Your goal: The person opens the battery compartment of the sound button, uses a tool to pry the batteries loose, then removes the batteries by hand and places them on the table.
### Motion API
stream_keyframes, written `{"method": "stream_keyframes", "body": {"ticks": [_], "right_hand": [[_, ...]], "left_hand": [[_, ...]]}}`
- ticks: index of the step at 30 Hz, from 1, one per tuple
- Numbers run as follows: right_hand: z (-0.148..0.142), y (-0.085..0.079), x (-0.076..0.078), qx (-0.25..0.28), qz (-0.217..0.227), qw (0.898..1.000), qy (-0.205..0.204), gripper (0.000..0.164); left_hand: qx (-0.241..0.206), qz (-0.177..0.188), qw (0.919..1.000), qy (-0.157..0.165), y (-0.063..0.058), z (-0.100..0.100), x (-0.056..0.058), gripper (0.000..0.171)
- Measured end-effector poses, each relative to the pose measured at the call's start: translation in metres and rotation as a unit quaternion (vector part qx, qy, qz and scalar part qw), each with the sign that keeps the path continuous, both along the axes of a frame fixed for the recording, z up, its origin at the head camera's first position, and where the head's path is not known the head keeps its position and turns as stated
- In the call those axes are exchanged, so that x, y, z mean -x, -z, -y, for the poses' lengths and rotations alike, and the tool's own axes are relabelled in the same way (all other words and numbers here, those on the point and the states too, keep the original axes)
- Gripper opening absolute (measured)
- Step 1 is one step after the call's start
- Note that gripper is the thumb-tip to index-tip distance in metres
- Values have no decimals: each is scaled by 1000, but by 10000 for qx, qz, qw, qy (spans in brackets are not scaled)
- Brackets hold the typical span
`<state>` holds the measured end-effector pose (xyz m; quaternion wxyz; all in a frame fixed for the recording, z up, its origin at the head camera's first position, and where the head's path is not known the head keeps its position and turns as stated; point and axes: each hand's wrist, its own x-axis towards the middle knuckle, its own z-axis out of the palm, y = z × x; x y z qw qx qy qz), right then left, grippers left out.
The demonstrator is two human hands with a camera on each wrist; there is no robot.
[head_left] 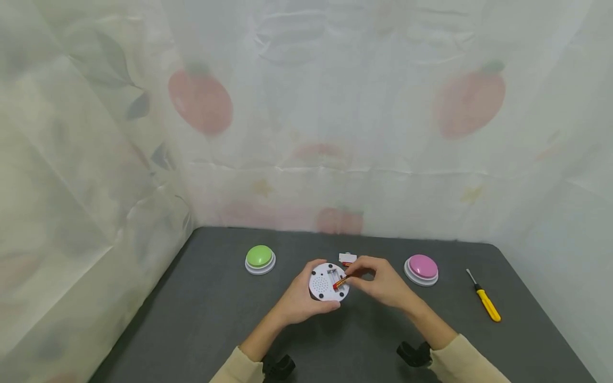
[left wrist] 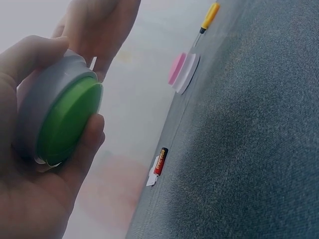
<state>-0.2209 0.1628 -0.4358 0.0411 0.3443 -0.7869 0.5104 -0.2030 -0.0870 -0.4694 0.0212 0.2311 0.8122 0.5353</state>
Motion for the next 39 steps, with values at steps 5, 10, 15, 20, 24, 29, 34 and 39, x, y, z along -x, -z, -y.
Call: {"method": "stream_keyframes", "body": {"ticks": [5,10,15,20,24,29,34,39], "right_hand": [[-6,-5,-2,-221,198,9994,193,12],[-15,4,5,-296,420,9975,477,9],[-19,12,12,-232,537,9936,965,9],[-23,18,21,-49,589,9874,1468,9],[-25,21,27,-119,666,9824,1742,9],[-26,29,34,-256,672,9795,1882,9],[-25,40,44,-426,641,9765,2014,9],[-23,51,53,-733,727,9700,2201,7]], "left_hand": [[-27,41,10000,-2,-1,1,0,94],[12,43,10000,-48,-2,2,-1,94],[-24,1,10000,-74,-2,2,-1,95],[-30,25,10000,-67,-1,1,-1,95],[-30,15,10000,-80,-1,1,0,95],[-1,9,9999,-102,-1,1,1,95],[15,-12,9999,-100,-1,2,1,95],[53,7,9999,-103,-1,2,1,94]]}}
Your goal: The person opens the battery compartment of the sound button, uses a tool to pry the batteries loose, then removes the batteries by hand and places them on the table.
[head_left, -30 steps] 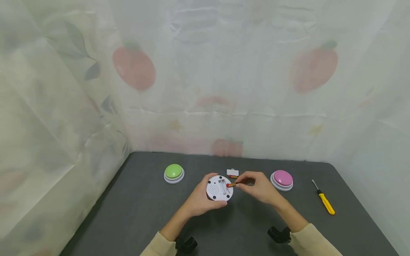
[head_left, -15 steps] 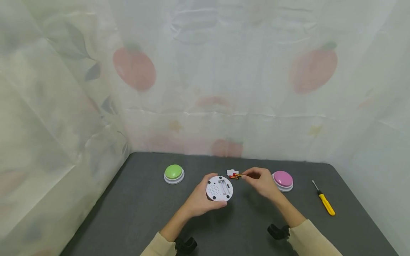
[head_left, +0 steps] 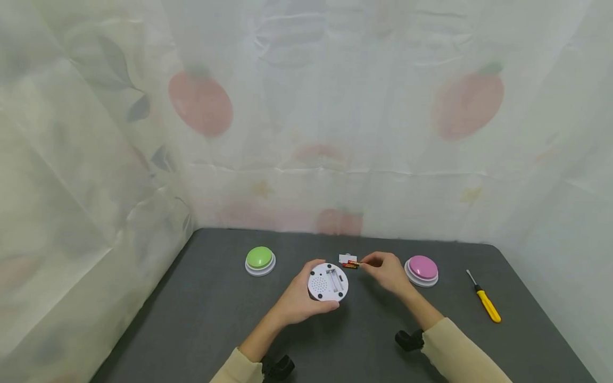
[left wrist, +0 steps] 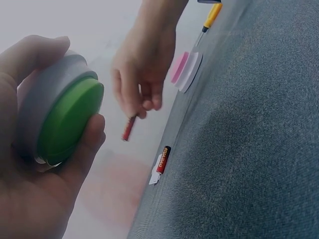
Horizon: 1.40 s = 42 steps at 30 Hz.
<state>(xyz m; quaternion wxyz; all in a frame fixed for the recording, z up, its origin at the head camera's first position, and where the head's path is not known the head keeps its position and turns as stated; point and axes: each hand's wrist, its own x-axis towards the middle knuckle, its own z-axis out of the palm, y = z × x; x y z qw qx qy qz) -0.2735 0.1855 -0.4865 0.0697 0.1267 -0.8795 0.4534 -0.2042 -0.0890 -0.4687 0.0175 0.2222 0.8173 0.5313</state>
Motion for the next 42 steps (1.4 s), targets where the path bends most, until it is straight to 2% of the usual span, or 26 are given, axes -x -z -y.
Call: {"method": "stream_keyframes", "body": {"ticks": [8,15,22,28,32,38,42], "right_hand": [[0,17,10,-505,45,9985,227,8],[3,24,16,-865,-58,9962,20,7],[6,26,18,-1040,-259,9942,-103,4],[7,25,20,-1190,-92,9928,-36,8],[7,23,19,-1187,-83,9929,-29,6],[-4,22,12,-1211,-155,9924,-155,4],[-15,16,3,-1340,-144,9905,-288,4]], "left_hand": [[130,50,9998,122,4,-1,1,95],[585,101,9978,304,10,-2,6,95],[1422,238,9882,515,23,-3,7,102],[1874,263,9785,817,30,-2,3,101],[2020,106,9749,926,30,-3,2,101],[2180,-146,9719,882,32,-1,5,104],[2394,-183,9677,766,33,2,6,107]]}}
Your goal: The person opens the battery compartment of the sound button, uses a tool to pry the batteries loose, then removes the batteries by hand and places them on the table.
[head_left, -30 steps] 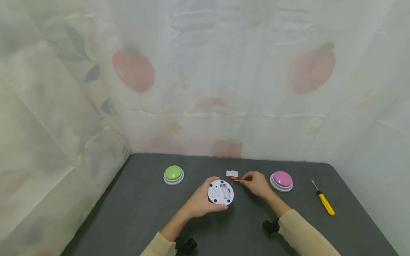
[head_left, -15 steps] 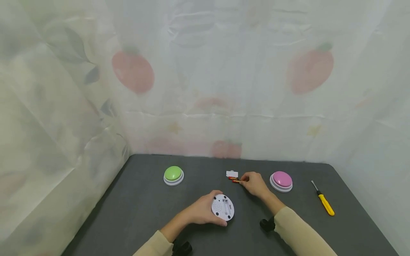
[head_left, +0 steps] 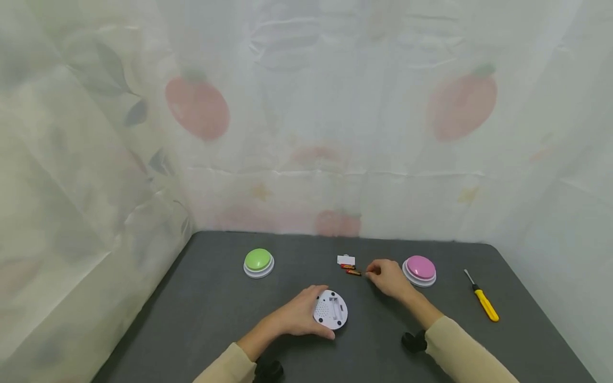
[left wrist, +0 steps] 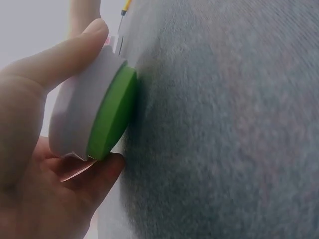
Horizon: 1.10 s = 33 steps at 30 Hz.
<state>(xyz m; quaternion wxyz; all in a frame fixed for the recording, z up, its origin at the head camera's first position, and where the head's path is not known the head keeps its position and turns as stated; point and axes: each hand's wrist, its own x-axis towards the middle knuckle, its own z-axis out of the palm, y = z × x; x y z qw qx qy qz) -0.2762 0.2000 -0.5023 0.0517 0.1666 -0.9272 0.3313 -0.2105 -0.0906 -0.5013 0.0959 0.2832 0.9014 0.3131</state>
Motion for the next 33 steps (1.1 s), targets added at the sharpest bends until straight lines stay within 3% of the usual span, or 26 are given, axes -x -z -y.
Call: {"method": "stream_keyframes", "body": {"ticks": [4,10,18,24,33], "right_hand": [[-6,-8,-14,9,8,9999,-165,5],[4,-16,-35,498,156,9961,-716,24],[24,-16,-45,783,393,9900,-1108,37],[6,-15,-43,614,154,9940,-892,31],[-43,-17,-38,170,-483,9985,-192,30]], "left_hand": [[95,-53,9997,-216,0,4,2,109],[-82,-218,9983,-539,1,9,9,107],[-468,-261,9948,-870,6,14,18,101],[-741,-510,9885,-1214,6,17,30,95],[-899,-712,9769,-1805,11,20,48,96]]}}
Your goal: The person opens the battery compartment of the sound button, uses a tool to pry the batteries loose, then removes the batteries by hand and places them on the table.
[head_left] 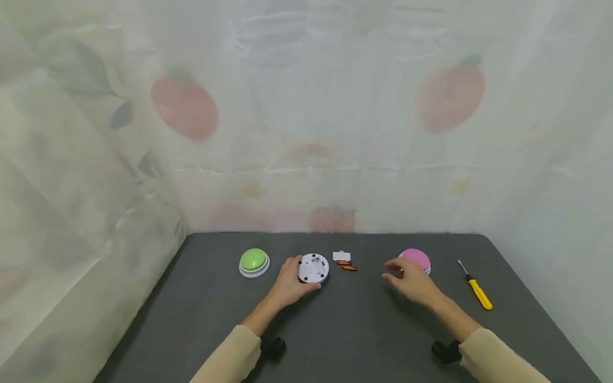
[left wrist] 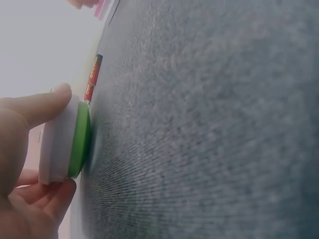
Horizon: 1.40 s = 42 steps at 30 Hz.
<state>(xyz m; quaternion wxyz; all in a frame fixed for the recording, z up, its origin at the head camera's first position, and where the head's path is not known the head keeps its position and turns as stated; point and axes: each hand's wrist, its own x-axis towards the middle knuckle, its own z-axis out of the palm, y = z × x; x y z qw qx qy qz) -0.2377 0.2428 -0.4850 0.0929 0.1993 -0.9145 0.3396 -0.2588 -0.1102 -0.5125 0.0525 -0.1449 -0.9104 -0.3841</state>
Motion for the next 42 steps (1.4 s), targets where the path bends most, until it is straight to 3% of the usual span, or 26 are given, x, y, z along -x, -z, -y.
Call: {"method": "stream_keyframes", "body": {"ticks": [6,13,21,24,42], "right_hand": [[-26,1,5,57,-613,9964,576,28],[-48,2,13,-325,-507,9914,1161,49],[-64,17,18,-219,546,9916,1148,82],[-65,19,20,-119,748,9914,1071,88],[-65,26,20,13,728,9904,1179,86]], "left_hand": [[-39,12,9997,-245,4,1,7,98],[-62,86,9989,-462,3,-1,14,98],[-47,96,9990,-425,1,-2,18,97],[-47,163,9991,-377,2,-1,19,98],[-19,385,9988,-292,-3,4,14,101]]}}
